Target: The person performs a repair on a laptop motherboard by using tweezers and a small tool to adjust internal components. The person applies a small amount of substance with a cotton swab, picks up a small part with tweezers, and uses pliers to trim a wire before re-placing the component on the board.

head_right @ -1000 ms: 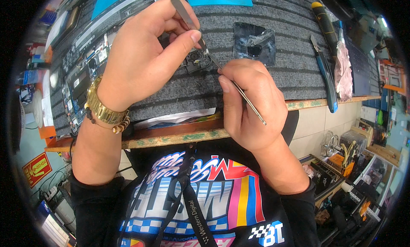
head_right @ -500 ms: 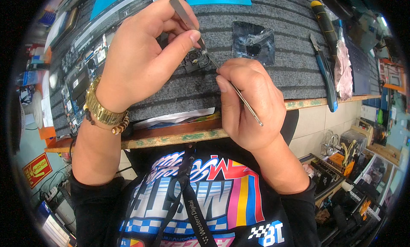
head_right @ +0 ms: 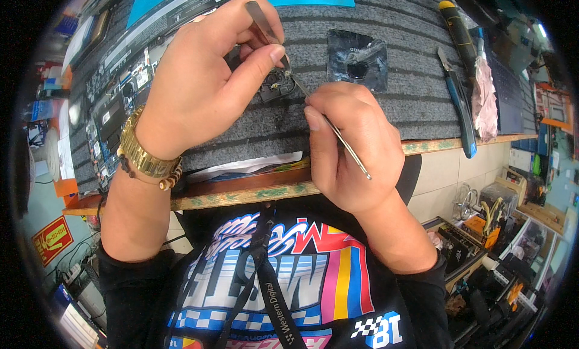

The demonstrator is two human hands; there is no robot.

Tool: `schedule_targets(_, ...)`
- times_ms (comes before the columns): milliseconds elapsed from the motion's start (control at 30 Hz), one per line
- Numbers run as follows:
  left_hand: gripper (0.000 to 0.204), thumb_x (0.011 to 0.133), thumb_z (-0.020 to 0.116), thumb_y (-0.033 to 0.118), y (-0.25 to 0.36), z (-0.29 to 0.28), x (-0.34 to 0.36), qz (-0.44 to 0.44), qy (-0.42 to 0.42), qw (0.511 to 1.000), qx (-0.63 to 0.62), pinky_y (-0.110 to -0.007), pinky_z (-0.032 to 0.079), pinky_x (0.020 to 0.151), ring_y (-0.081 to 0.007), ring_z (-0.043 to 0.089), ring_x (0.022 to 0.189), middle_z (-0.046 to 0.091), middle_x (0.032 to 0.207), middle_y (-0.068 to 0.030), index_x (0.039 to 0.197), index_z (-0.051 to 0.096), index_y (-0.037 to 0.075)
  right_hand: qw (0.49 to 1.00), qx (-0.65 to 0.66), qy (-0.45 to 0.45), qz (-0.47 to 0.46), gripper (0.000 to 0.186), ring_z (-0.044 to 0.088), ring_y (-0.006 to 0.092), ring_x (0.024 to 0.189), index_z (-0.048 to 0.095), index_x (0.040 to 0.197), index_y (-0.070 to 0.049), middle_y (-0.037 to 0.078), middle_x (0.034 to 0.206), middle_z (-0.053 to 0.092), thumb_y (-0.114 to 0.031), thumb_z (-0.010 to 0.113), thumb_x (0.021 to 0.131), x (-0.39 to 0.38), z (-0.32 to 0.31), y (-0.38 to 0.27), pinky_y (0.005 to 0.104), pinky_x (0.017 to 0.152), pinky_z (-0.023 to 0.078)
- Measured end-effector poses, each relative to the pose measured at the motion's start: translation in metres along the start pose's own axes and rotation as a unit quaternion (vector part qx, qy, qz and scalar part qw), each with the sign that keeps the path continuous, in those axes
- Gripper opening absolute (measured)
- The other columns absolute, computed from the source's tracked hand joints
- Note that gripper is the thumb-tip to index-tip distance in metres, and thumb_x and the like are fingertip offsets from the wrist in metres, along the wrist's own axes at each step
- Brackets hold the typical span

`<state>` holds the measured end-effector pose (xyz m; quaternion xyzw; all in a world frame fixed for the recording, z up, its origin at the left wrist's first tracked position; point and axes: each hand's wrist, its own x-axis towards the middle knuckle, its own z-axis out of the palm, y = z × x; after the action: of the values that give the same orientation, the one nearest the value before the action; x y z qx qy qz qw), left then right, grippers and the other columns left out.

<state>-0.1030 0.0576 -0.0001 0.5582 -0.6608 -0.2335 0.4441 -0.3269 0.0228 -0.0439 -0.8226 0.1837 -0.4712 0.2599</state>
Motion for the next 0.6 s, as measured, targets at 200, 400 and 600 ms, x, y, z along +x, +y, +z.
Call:
schedule_targets(200, 0.012, 0.097, 0.073, 0.006, 0.024, -0.005, 0.002, 0.001, -0.001, 0.998, 0.061, -0.043, 0.056, 0.065, -0.0396, 0.074, 0.073, 0.071, 0.078, -0.0193, 0.104, 0.064, 0.002, 0.999, -0.029, -0.011, -0.016, 0.022, 0.076, 0.0345, 0.085, 0.068, 0.108, 0.005, 0.020, 0.095, 0.074, 0.017, 0.074, 0.090, 0.003, 0.000, -0.001, 0.0371, 0.076, 0.061)
schedule_targets(400, 0.012, 0.097, 0.073, 0.006, 0.006, -0.002, 0.001, -0.008, 0.006, 1.000, 0.004, -0.042, 0.056, 0.064, -0.0385, 0.074, 0.072, 0.071, 0.077, -0.0190, 0.103, 0.064, 0.001, 0.999, -0.027, -0.015, -0.019, 0.023, 0.076, 0.0349, 0.084, 0.068, 0.108, 0.005, 0.020, 0.096, 0.074, 0.016, 0.074, 0.089, 0.002, 0.001, -0.001, 0.0373, 0.075, 0.061)
schedule_targets(600, 0.011, 0.097, 0.073, 0.006, 0.012, -0.004, 0.000, 0.002, 0.007, 1.000, 0.021, -0.042, 0.056, 0.064, -0.0384, 0.074, 0.072, 0.071, 0.077, -0.0190, 0.103, 0.065, 0.001, 0.999, -0.028, -0.012, -0.026, 0.024, 0.076, 0.0349, 0.084, 0.067, 0.108, 0.005, 0.020, 0.096, 0.074, 0.017, 0.073, 0.088, 0.001, 0.001, 0.000, 0.0370, 0.074, 0.061)
